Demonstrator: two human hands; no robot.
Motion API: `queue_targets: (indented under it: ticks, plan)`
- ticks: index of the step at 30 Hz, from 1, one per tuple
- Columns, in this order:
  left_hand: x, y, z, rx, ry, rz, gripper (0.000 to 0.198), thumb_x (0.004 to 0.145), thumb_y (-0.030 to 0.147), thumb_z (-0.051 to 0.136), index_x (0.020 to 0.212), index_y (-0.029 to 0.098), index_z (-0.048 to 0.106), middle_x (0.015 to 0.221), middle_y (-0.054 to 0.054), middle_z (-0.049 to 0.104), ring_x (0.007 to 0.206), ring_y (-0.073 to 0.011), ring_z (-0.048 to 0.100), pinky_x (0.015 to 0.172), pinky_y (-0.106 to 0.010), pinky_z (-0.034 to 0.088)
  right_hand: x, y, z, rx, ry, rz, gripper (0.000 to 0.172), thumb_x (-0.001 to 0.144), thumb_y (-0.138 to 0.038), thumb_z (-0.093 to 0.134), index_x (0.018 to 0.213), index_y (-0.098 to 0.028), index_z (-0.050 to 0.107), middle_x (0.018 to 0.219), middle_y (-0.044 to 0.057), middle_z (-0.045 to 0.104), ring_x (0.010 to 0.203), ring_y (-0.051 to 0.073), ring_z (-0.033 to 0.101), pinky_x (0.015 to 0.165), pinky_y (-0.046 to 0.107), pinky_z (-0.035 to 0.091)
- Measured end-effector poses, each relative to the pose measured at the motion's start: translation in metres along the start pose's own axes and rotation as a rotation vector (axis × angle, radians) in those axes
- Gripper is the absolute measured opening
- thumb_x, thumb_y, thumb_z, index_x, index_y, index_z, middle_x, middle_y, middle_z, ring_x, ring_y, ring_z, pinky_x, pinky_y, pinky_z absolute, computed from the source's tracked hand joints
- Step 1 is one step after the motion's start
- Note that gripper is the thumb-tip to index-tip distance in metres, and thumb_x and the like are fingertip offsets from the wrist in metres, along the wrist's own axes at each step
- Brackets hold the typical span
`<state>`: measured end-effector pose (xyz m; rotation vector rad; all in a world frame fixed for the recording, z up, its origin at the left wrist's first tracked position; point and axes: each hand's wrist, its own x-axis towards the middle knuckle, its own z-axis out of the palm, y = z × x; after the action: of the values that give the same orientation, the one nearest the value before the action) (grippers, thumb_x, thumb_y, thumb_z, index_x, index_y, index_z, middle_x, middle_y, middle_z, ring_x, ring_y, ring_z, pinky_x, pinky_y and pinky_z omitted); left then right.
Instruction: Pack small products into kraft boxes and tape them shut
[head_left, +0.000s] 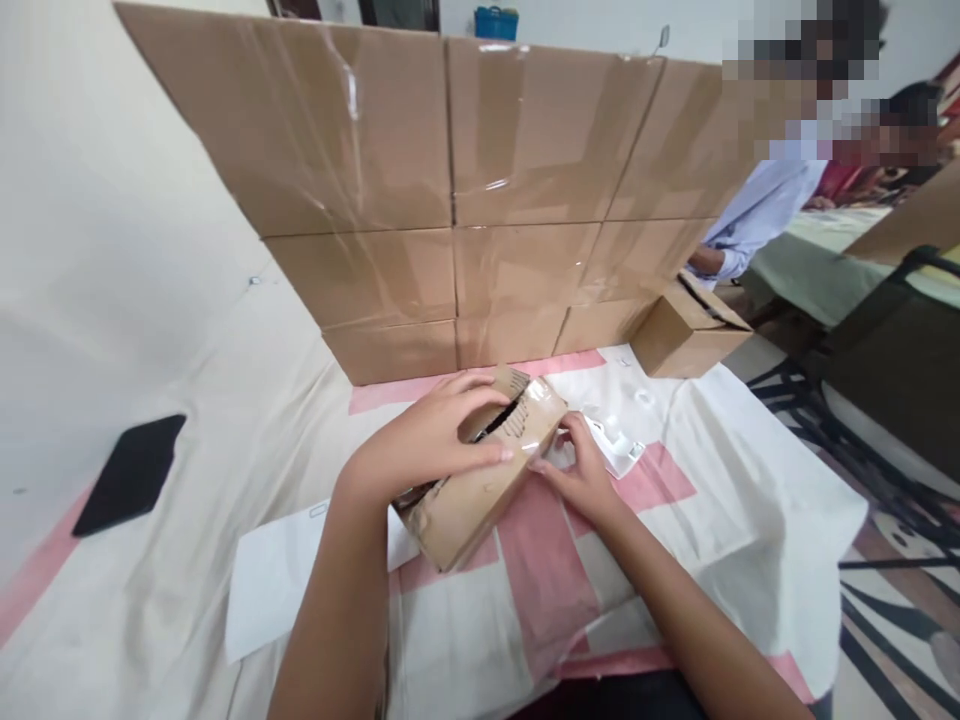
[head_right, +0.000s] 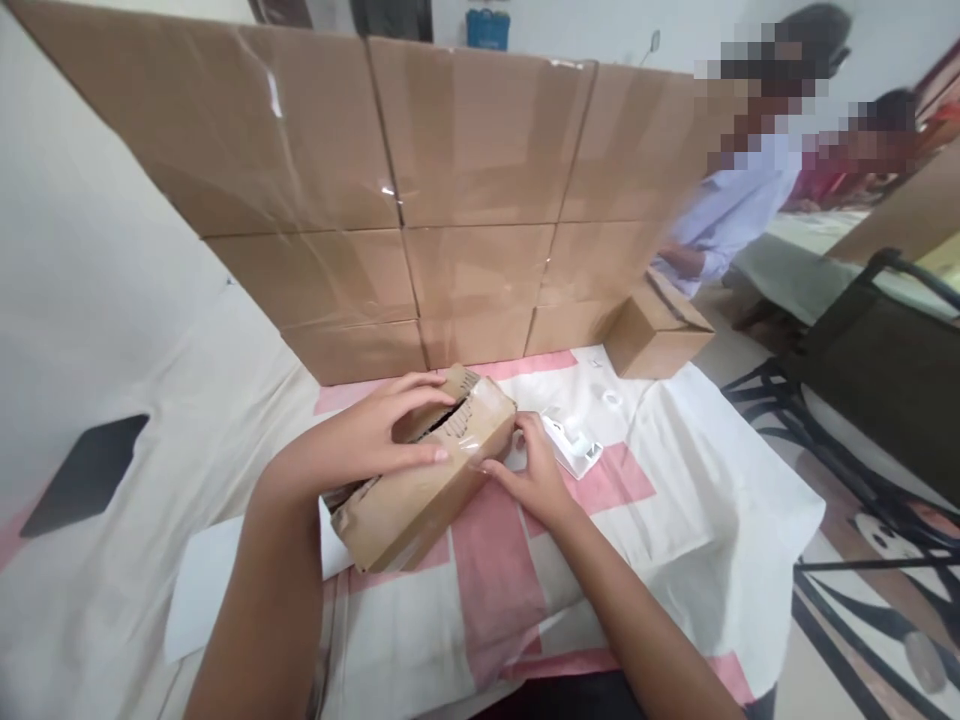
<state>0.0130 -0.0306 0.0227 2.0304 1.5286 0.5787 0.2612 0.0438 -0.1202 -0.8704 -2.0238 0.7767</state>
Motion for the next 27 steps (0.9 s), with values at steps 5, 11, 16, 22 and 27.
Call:
queue_targets:
  ticks: [5, 11, 16, 22, 27]
  plan:
    - [-0.001, 0.018, 0.013, 0.176, -0.021, -0.001, 0.064, 0.084, 0.056, 0.067, 0.141, 0.032, 0.051, 0.159, -0.003, 0.039, 0.149, -0.0319, 0.031, 0.119, -0.049, 0.036, -0.001, 0.001, -0.005, 0.084, 0.074, -0.042, 0.059, 0.081, -0.055, 0.073, 0.125, -0.023, 0.05, 0.114, 0.009, 0.054, 0.102, 0.027, 0.054, 0.079, 0.04, 0.049]
    - [-0.001, 0.043, 0.036, 0.321, 0.013, 0.031, 0.065, 0.087, 0.039, 0.067, 0.147, 0.039, 0.042, 0.164, -0.002, 0.029, 0.15, -0.0328, 0.027, 0.118, -0.055, 0.036, -0.01, 0.004, -0.005, 0.152, 0.234, -0.194, 0.079, 0.08, -0.07, 0.067, 0.139, -0.025, 0.042, 0.12, 0.012, 0.05, 0.102, 0.028, 0.053, 0.081, 0.042, 0.05]
    - [0.005, 0.054, 0.05, 0.455, 0.023, 0.13, 0.022, 0.091, 0.026, 0.059, 0.108, 0.035, 0.07, 0.153, 0.0, 0.047, 0.144, -0.0307, 0.04, 0.111, -0.053, 0.045, -0.019, 0.002, -0.002, 0.186, 0.239, -0.145, 0.098, 0.067, -0.08, 0.07, 0.143, -0.025, 0.04, 0.131, 0.014, 0.043, 0.113, 0.032, 0.052, 0.096, 0.047, 0.048]
    - [0.011, 0.03, 0.044, 0.556, 0.216, 0.16, 0.025, 0.094, 0.028, 0.05, 0.105, 0.03, 0.072, 0.131, -0.006, 0.067, 0.119, -0.0282, 0.064, 0.094, -0.044, 0.057, -0.015, -0.004, -0.004, 0.329, 0.076, -0.079, 0.106, 0.061, -0.079, 0.076, 0.143, -0.021, 0.042, 0.12, 0.012, 0.053, 0.107, 0.03, 0.056, 0.096, 0.043, 0.048]
    - [0.007, 0.007, 0.026, 0.369, 0.231, -0.001, 0.032, 0.096, 0.039, 0.045, 0.102, 0.03, 0.075, 0.103, -0.005, 0.077, 0.09, -0.0227, 0.073, 0.08, -0.03, 0.058, -0.018, 0.002, -0.001, 0.287, -0.042, -0.022, 0.103, 0.066, -0.069, 0.079, 0.147, -0.022, 0.039, 0.127, 0.014, 0.053, 0.112, 0.031, 0.055, 0.099, 0.044, 0.047]
